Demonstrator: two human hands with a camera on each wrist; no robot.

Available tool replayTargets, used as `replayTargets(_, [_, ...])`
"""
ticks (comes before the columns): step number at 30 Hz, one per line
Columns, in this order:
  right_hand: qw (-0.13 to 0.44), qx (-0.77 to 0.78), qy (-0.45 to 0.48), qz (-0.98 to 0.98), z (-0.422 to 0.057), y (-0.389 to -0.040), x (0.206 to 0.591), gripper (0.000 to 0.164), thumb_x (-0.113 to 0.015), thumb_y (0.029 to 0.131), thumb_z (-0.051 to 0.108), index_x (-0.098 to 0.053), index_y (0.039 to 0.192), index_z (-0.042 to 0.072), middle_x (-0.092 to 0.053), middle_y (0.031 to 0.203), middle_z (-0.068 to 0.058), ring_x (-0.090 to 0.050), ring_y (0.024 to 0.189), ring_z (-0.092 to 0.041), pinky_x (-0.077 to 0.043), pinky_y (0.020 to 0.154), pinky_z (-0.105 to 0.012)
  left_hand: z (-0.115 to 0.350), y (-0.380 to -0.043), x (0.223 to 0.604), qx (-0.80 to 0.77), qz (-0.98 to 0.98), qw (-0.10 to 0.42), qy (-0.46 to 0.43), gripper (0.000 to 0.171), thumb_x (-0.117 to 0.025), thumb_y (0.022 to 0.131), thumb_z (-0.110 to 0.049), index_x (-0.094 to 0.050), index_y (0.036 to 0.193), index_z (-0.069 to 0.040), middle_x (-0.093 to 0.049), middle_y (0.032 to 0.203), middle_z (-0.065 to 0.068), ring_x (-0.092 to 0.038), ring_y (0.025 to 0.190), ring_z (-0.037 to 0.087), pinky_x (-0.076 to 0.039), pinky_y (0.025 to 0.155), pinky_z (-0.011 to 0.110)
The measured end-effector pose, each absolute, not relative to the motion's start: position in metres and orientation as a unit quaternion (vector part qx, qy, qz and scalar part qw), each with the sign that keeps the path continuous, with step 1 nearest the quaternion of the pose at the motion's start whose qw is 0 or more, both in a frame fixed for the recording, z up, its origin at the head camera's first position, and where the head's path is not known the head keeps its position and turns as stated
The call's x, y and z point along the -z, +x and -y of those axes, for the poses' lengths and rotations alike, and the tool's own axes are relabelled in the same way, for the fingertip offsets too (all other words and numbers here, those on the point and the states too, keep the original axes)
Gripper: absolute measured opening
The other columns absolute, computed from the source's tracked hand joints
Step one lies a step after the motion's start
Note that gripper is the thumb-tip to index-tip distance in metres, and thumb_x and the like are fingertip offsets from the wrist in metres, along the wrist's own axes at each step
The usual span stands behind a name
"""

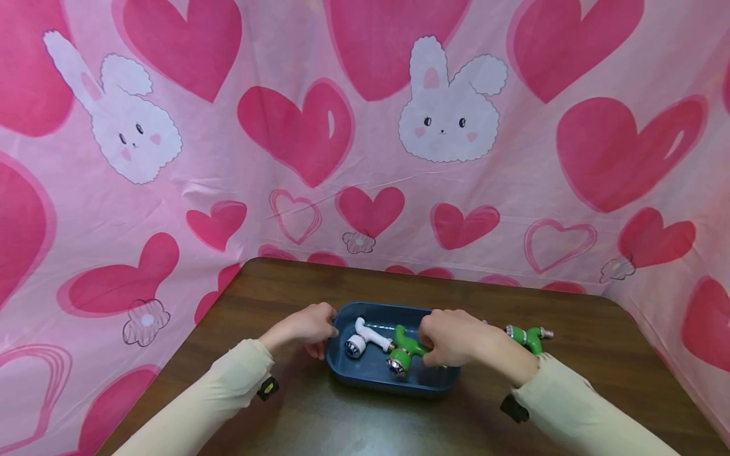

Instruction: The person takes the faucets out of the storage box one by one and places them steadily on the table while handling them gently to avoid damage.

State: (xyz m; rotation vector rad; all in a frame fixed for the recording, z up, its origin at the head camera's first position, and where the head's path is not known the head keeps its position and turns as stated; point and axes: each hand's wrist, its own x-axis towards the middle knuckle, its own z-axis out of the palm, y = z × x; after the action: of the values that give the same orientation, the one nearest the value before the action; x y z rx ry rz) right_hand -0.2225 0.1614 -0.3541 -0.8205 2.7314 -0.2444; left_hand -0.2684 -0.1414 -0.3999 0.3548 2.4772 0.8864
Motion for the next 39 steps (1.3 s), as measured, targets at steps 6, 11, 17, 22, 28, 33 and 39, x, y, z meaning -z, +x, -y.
replayTargets(6, [0.141,0.094,-0.267,-0.949,-0.165,-0.219,0.352,0.025,-0.089,0.085,0.031,-0.067,0.074,0.025,-0.056,0.065,0.011,-0.055,0.064,-0.012,-0.051,0.057,-0.029,0.143,-0.268,0.4,-0.328,-0.904,0.242,0.128,0.015,-0.064,0.104,-0.002,-0.066,0.116,0.005,-0.068,0.069,0.014,-0.07,0.052,0.022,-0.061,0.051,0.032])
replayTargets(11, [0.138,0.101,-0.27,-0.948,-0.168,-0.218,0.351,0.025,-0.089,0.085,0.031,-0.067,0.074,0.025,-0.056,0.064,0.011,-0.055,0.061,-0.011,-0.051,0.057,-0.029,0.142,-0.268,0.401,-0.331,-0.904,0.24,0.128,0.016,-0.064,0.104,-0.002,-0.066,0.117,0.005,-0.068,0.07,0.013,-0.07,0.052,0.022,-0.061,0.051,0.032])
replayTargets(17, [0.137,0.102,-0.264,-0.949,-0.17,-0.216,0.351,0.025,-0.089,0.085,0.031,-0.068,0.074,0.025,-0.056,0.063,0.01,-0.055,0.061,-0.011,-0.052,0.056,-0.029,0.142,-0.267,0.401,-0.33,-0.903,0.24,0.131,0.014,-0.064,0.104,-0.002,-0.066,0.116,0.005,-0.068,0.07,0.013,-0.07,0.052,0.022,-0.061,0.052,0.032])
replayTargets(22, [0.132,0.101,-0.259,-0.951,-0.173,-0.215,0.351,0.024,-0.089,0.085,0.03,-0.068,0.074,0.025,-0.056,0.062,0.01,-0.055,0.06,-0.011,-0.052,0.056,-0.029,0.142,-0.268,0.399,-0.331,-0.904,0.238,0.132,0.014,-0.064,0.103,-0.003,-0.067,0.115,0.004,-0.068,0.072,0.014,-0.07,0.053,0.023,-0.061,0.053,0.032])
replayTargets(28, [0.126,0.106,-0.274,-0.948,-0.176,-0.215,0.351,0.025,-0.088,0.086,0.03,-0.067,0.071,0.025,-0.054,0.06,0.009,-0.052,0.058,-0.01,-0.049,0.053,-0.028,0.142,-0.269,0.399,-0.33,-0.903,0.242,0.132,0.014,-0.064,0.103,-0.003,-0.067,0.115,0.004,-0.068,0.072,0.014,-0.07,0.053,0.022,-0.061,0.052,0.032])
replayTargets(33, [0.123,0.113,-0.278,-0.946,-0.178,-0.213,0.35,0.026,-0.088,0.085,0.03,-0.067,0.07,0.026,-0.052,0.059,0.009,-0.05,0.057,-0.01,-0.047,0.052,-0.028,0.142,-0.27,0.4,-0.331,-0.902,0.245,0.132,0.013,-0.064,0.104,-0.003,-0.067,0.115,0.004,-0.068,0.071,0.014,-0.07,0.053,0.022,-0.061,0.052,0.032])
replayTargets(39, [0.121,0.12,-0.277,-0.946,-0.182,-0.212,0.35,0.024,-0.088,0.085,0.03,-0.068,0.072,0.025,-0.054,0.06,0.01,-0.051,0.057,-0.01,-0.049,0.052,-0.028,0.143,-0.271,0.401,-0.328,-0.903,0.245,0.133,0.017,-0.064,0.104,-0.003,-0.066,0.119,0.005,-0.068,0.07,0.013,-0.07,0.053,0.022,-0.061,0.052,0.032])
